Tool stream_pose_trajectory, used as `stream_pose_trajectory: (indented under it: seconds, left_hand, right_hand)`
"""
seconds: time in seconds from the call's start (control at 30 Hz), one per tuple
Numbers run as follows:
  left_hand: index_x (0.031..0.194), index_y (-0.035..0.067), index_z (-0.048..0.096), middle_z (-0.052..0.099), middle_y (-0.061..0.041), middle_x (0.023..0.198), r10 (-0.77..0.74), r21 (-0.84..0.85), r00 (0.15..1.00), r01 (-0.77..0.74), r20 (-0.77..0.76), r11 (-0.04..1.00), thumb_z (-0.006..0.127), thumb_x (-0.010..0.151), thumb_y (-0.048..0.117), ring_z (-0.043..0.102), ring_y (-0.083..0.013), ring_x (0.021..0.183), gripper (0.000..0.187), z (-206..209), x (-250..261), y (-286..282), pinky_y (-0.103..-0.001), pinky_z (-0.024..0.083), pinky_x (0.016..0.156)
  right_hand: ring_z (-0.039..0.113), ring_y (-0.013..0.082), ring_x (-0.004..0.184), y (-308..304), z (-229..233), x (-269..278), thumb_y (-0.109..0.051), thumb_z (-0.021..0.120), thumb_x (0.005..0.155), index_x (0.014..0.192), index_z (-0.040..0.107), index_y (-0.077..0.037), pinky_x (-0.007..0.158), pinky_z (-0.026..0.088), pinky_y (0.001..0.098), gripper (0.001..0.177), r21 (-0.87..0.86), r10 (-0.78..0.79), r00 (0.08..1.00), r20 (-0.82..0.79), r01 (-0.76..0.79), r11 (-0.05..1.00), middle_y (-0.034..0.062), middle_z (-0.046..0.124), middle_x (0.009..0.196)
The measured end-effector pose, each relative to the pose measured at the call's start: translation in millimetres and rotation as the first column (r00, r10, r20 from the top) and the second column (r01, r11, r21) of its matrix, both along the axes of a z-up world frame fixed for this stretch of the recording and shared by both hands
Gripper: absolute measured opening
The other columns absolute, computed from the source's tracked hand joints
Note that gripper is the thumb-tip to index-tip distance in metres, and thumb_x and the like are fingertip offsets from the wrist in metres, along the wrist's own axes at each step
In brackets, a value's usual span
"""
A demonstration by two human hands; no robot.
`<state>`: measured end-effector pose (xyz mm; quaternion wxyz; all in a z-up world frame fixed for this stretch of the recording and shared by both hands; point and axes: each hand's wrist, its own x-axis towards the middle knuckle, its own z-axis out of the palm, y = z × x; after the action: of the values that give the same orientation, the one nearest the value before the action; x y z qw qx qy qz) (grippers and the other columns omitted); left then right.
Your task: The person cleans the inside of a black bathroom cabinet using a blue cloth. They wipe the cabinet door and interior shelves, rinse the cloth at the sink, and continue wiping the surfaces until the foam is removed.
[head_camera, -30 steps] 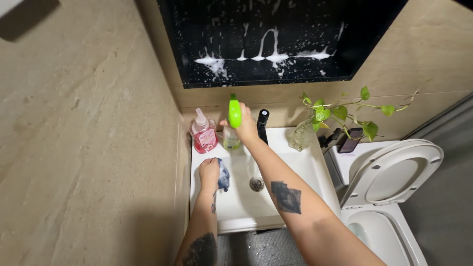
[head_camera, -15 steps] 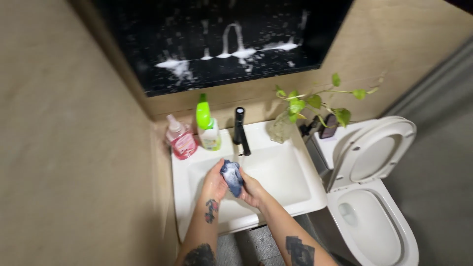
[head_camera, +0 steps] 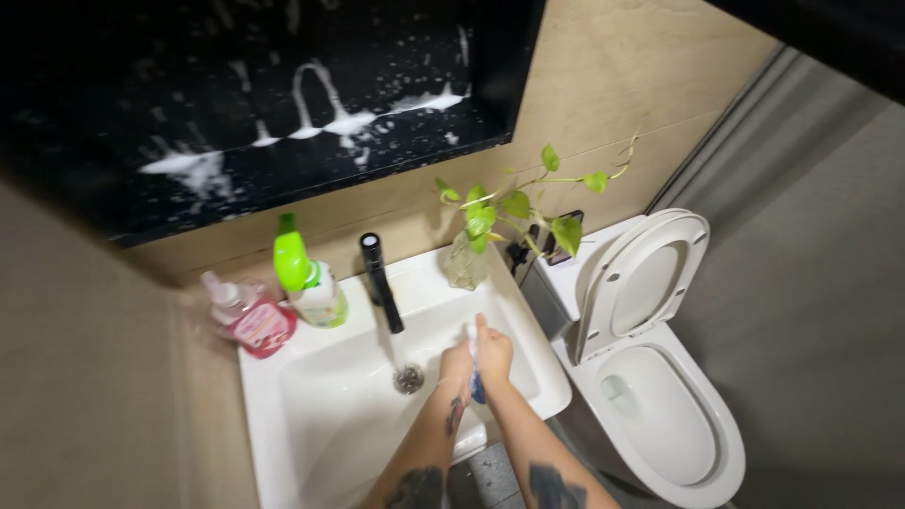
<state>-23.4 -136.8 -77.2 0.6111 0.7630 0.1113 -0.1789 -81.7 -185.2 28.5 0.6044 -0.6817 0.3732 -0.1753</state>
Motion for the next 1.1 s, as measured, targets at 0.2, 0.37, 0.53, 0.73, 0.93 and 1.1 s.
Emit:
stream_pose_trajectory:
  seconds: [0.2, 0.37, 0.53, 0.73, 0.93, 1.1]
  left_hand:
    - [0.099, -0.008, 0.066, 0.071, -0.018, 0.081, 0.123, -0.179, 0.967, -0.165, -0.225, 0.97, 0.06, 0.098, 0.028, 0.065, -0.0272, 0.073, 0.036, 20.6, 23.1, 9.7, -0.041, 0.051, 0.068]
    - [0.087, -0.008, 0.068, 0.069, -0.019, 0.08, 0.091, -0.207, 0.946, -0.161, -0.311, 0.965, 0.059, 0.094, 0.023, 0.062, -0.0276, 0.071, 0.032, 29.8, 30.2, 17.2, -0.043, 0.049, 0.067]
    - [0.085, -0.007, 0.068, 0.071, -0.019, 0.08, 0.135, -0.211, 0.946, -0.202, -0.293, 0.956, 0.061, 0.092, 0.021, 0.063, -0.0264, 0.072, 0.03, 25.8, 28.4, 18.3, -0.042, 0.05, 0.068]
    - [0.091, -0.004, 0.069, 0.071, -0.016, 0.085, 0.192, -0.163, 0.947, -0.238, -0.256, 0.957, 0.064, 0.093, 0.023, 0.065, -0.0252, 0.076, 0.028, 28.3, 25.7, 26.4, -0.041, 0.052, 0.071]
    - [0.107, 0.001, 0.067, 0.068, -0.011, 0.095, 0.102, -0.599, 0.884, -0.391, -0.457, 0.699, 0.069, 0.096, 0.029, 0.066, -0.0241, 0.083, 0.03, 76.4, -1.8, 69.1, -0.04, 0.054, 0.076]
    - [0.114, 0.004, 0.065, 0.068, -0.01, 0.103, 0.284, -0.555, 0.829, -0.539, -0.482, 0.633, 0.067, 0.096, 0.026, 0.068, -0.023, 0.089, 0.028, 89.7, 0.4, 128.8, -0.04, 0.057, 0.08]
  right_hand:
    - [0.047, 0.0197, 0.05, 1.8, -31.7, 24.8, -0.04, 0.063, 0.1, 0.059, 0.059, 0.002, 0.054, 0.045, 0.0403, 0.059, -0.036, 0.086, 0.995, -0.041, -0.088, 0.995, 0.0107, 0.057, 0.053]
    - [0.045, 0.0238, 0.049, -1.2, -54.0, 39.8, -0.041, 0.054, 0.104, 0.058, 0.055, 0.001, 0.055, 0.041, 0.046, 0.062, -0.184, 0.052, 0.998, -0.045, -0.059, 0.981, 0.0116, 0.051, 0.051]
    - [0.045, 0.0237, 0.049, 5.4, -41.8, 42.1, -0.04, 0.059, 0.1, 0.055, 0.054, 0.005, 0.054, 0.044, 0.0462, 0.064, -0.042, 0.008, 1.0, 0.023, -0.007, 0.999, 0.0149, 0.052, 0.05]
    - [0.045, 0.0228, 0.051, 22.5, -20.4, 42.5, -0.042, 0.054, 0.102, 0.058, 0.056, 0.002, 0.058, 0.042, 0.0459, 0.063, -0.219, 0.064, 0.995, -0.072, -0.079, 0.972, 0.0175, 0.051, 0.052]
    - [0.044, 0.0253, 0.057, 23.2, -26.1, 34.5, -0.045, 0.058, 0.102, 0.066, 0.056, 0.003, 0.06, 0.044, 0.045, 0.06, -0.122, 0.109, 0.994, -0.023, -0.111, 0.986, 0.0179, 0.049, 0.059]
    - [0.056, 0.0305, 0.068, 23.7, -40.6, 39.5, -0.037, 0.083, 0.074, 0.067, 0.07, -0.006, 0.058, 0.048, 0.0457, 0.034, -0.709, 0.239, 0.969, 0.068, -0.121, 0.695, 0.0163, 0.062, 0.069]
